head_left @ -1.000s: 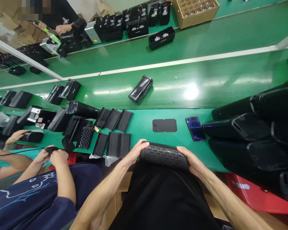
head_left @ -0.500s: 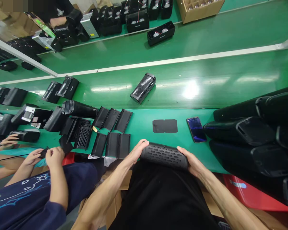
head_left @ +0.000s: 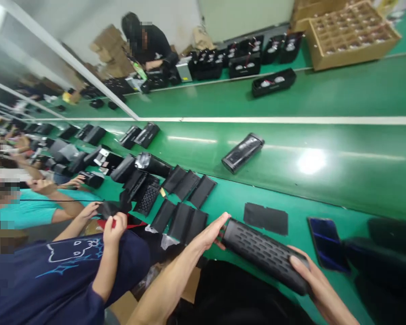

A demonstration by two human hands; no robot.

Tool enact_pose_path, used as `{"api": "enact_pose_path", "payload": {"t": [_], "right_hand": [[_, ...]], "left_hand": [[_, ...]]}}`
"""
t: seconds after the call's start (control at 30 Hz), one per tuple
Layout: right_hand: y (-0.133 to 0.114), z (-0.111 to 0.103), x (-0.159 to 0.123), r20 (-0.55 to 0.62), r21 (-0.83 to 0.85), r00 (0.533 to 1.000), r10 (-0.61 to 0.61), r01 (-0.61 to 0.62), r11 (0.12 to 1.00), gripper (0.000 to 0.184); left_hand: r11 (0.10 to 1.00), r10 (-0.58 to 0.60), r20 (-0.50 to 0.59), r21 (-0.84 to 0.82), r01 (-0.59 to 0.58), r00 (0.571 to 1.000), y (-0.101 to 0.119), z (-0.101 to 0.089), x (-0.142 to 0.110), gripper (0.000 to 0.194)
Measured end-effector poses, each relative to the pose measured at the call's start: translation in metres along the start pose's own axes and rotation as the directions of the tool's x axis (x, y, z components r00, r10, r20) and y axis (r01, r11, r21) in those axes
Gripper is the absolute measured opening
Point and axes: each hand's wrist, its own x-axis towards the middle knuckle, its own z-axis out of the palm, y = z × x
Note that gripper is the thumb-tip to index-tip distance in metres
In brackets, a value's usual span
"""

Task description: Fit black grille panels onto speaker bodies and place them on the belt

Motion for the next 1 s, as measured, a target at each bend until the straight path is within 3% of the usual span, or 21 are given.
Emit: {"api": "enact_pose_path", "payload": {"t": [0.1,0.2,0.33,0.47,0.6,0.7,0.77,0.87,0.9,1.0], "right_hand": [[-0.04,0.003,0.045,-0.082,0.213,0.997,0.011,0.007,0.977,0.064],[-0.108,0.011,0.097,-0.218,0.402,0.976,0.02,0.071,0.913,0.054],[-0.19,0.017,0.16,-0.376,0.451,0.926,0.046,0.139,0.882,0.05],[-0.219,0.009,0.19,-0.434,0.406,0.898,0.066,0.129,0.905,0.053],[-0.212,-0.012,0.187,-0.44,0.346,0.89,0.115,0.05,0.937,0.045],[-0.189,-0.014,0.163,-0.536,0.305,0.843,0.044,0.144,0.941,0.036],[-0.161,0.003,0.136,-0.543,0.272,0.838,-0.043,0.224,0.936,0.043],[-0.105,0.052,0.084,-0.312,0.259,0.941,-0.129,0.215,0.942,0.064],[-0.088,0.069,0.067,-0.156,0.234,0.974,-0.167,0.2,0.951,0.072],[-0.056,0.104,0.024,-0.043,0.264,0.978,-0.205,0.209,0.942,0.087]], "left_hand": [[0.954,0.179,-0.237,0.279,-0.11,0.955,0.011,-0.034,0.022,0.043],[0.902,0.275,-0.407,0.423,-0.087,0.871,0.025,-0.076,0.052,0.032],[0.805,0.354,-0.433,0.592,-0.034,0.829,0.045,-0.111,0.096,0.032],[0.717,0.36,-0.363,0.697,-0.005,0.859,0.057,-0.112,0.138,0.03],[0.68,0.342,-0.279,0.732,-0.032,0.897,0.066,-0.104,0.162,0.015],[0.698,0.363,-0.241,0.71,-0.092,0.9,0.078,-0.104,0.157,0.018],[0.728,0.392,-0.249,0.672,-0.134,0.886,0.087,-0.107,0.144,0.021],[0.802,0.407,-0.299,0.569,-0.181,0.863,0.093,-0.101,0.117,0.023],[0.834,0.391,-0.316,0.519,-0.187,0.864,0.092,-0.094,0.107,0.024],[0.928,0.283,-0.309,0.328,-0.178,0.908,0.078,-0.06,0.078,0.026]]}}
